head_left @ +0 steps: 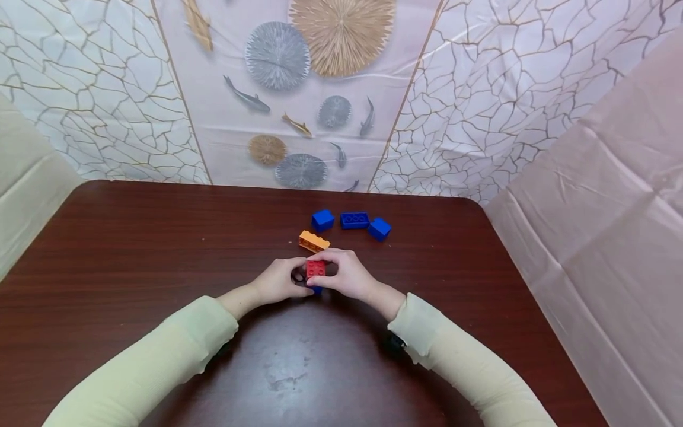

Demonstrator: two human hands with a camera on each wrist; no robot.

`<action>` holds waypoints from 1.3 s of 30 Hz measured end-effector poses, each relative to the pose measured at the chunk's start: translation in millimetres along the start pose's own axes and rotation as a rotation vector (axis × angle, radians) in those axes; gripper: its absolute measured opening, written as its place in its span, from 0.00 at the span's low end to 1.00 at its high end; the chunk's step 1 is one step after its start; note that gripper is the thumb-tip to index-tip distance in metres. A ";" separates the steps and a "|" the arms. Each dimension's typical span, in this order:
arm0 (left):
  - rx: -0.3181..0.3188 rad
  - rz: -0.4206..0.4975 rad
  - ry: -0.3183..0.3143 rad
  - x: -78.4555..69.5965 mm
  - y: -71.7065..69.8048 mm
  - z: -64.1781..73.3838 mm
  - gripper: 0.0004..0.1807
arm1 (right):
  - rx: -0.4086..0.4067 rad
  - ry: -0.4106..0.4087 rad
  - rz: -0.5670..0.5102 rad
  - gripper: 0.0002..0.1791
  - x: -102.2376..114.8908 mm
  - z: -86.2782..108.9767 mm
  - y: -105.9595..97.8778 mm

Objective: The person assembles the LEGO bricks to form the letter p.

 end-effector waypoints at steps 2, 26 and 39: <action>0.004 0.004 0.000 0.1 0.4 0.3 0.21 | 0.000 -0.001 0.006 0.22 0.5 -0.4 0.2; 0.040 -0.007 -0.059 2.9 2.5 -0.7 0.17 | 0.122 0.040 -0.018 0.23 -14.9 4.5 -5.7; 0.058 0.072 -0.047 -0.5 1.4 4.4 0.22 | 0.058 0.090 -0.051 0.21 -20.1 8.9 -3.4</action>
Point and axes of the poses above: each hand's wrist, its own z-axis away from the middle knuckle, its own y-axis out of the palm, x = y × z, the point moved 8 cm from there along -z, towards the middle knuckle, and after that the axes turned 4 degrees about -z, right-handed, at the moved point
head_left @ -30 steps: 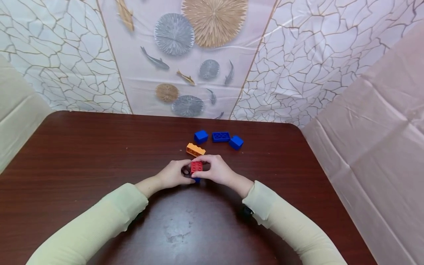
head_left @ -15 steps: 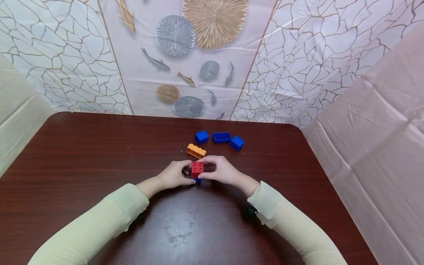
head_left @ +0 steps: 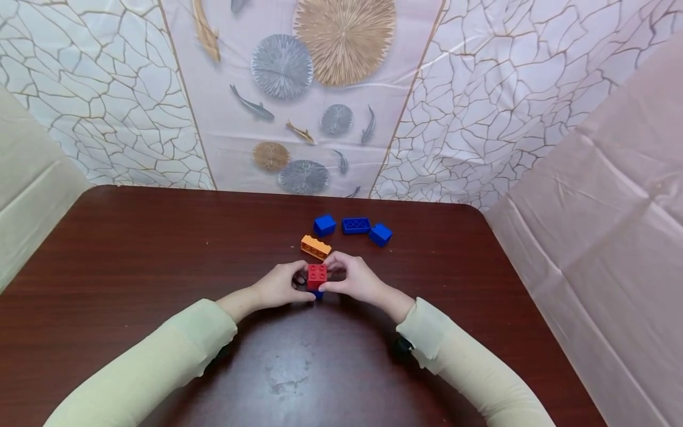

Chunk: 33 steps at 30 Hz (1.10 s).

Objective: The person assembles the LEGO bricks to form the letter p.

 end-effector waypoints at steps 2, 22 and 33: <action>-0.028 0.019 0.022 -1.5 -3.1 0.7 0.21 | -0.015 0.022 -0.018 0.20 -1.8 0.8 -0.6; -0.114 -0.010 0.074 -4.3 -11.1 5.2 0.16 | -0.175 0.189 0.000 0.14 -22.7 -8.3 -39.7; -0.074 0.003 0.016 -3.3 -8.3 2.0 0.16 | -0.289 0.459 -0.090 0.21 -49.2 -20.9 -43.0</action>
Point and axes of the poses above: each hand's wrist, its own z-axis away from the middle knuckle, its own y-axis out of the palm, x = y × z, the point moved 8 cm from there along -z, towards the middle knuckle, and after that the axes turned 4 degrees about -z, right-handed, at the moved point
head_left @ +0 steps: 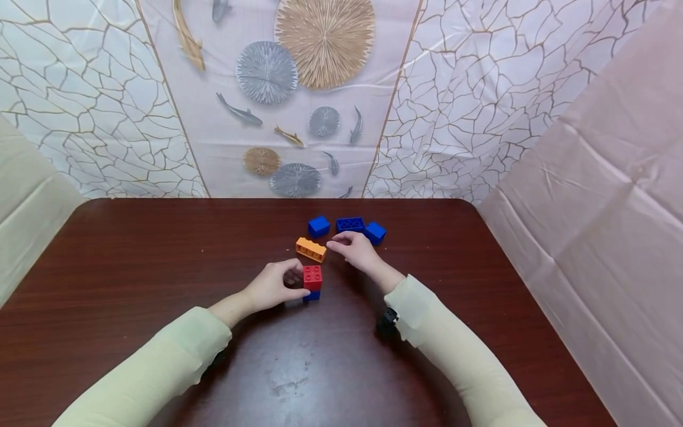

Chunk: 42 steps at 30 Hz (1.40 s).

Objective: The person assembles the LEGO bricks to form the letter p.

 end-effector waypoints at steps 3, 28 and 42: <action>0.000 0.000 0.001 2.0 0.7 -0.3 0.16 | 0.006 0.013 0.010 0.22 -0.8 -5.1 5.9; -0.002 0.005 0.040 -1.6 -0.8 -1.1 0.16 | 0.113 -0.005 0.115 0.15 5.4 -17.7 32.1; 0.006 -0.002 0.027 1.7 -0.5 -1.1 0.16 | 0.159 0.024 -0.165 0.14 -3.8 -17.7 21.3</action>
Point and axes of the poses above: each hand's wrist, its own z-axis away from the middle knuckle, its own y-axis out of the palm, x = y × z, the point moved 8 cm from there along -z, towards the middle knuckle, and after that the axes turned 4 degrees about -z, right-handed, at the moved point
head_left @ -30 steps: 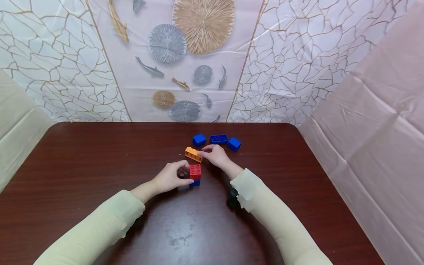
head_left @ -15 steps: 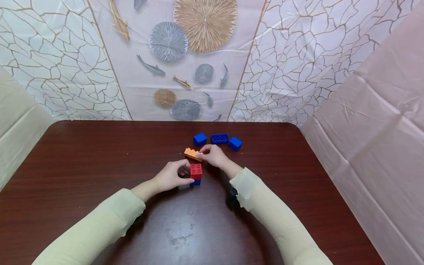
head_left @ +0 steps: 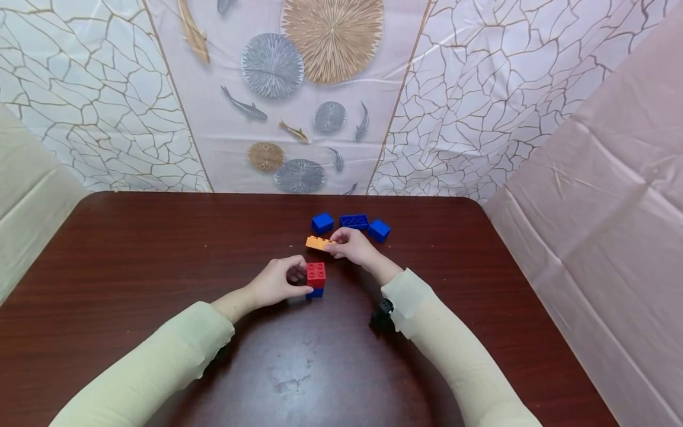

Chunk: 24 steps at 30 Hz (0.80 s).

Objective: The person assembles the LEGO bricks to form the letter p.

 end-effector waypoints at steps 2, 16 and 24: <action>0.000 0.002 -0.002 0.4 0.0 -0.2 0.15 | -0.011 -0.001 0.018 0.17 -0.3 0.9 -3.8; 0.006 -0.015 -0.001 1.1 0.2 -1.6 0.16 | 0.006 0.016 0.152 0.26 -2.9 10.6 -18.0; 0.003 -0.020 0.018 -2.8 -1.7 -0.1 0.16 | 0.012 0.001 0.149 0.24 0.4 18.0 -23.7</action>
Point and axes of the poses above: each hand's wrist, its own z-axis away from the middle knuckle, its own y-axis out of the palm, x = y × z, the point moved 8 cm from there along -z, towards the middle knuckle, and after that the axes turned 4 degrees about -z, right-handed, at the moved point
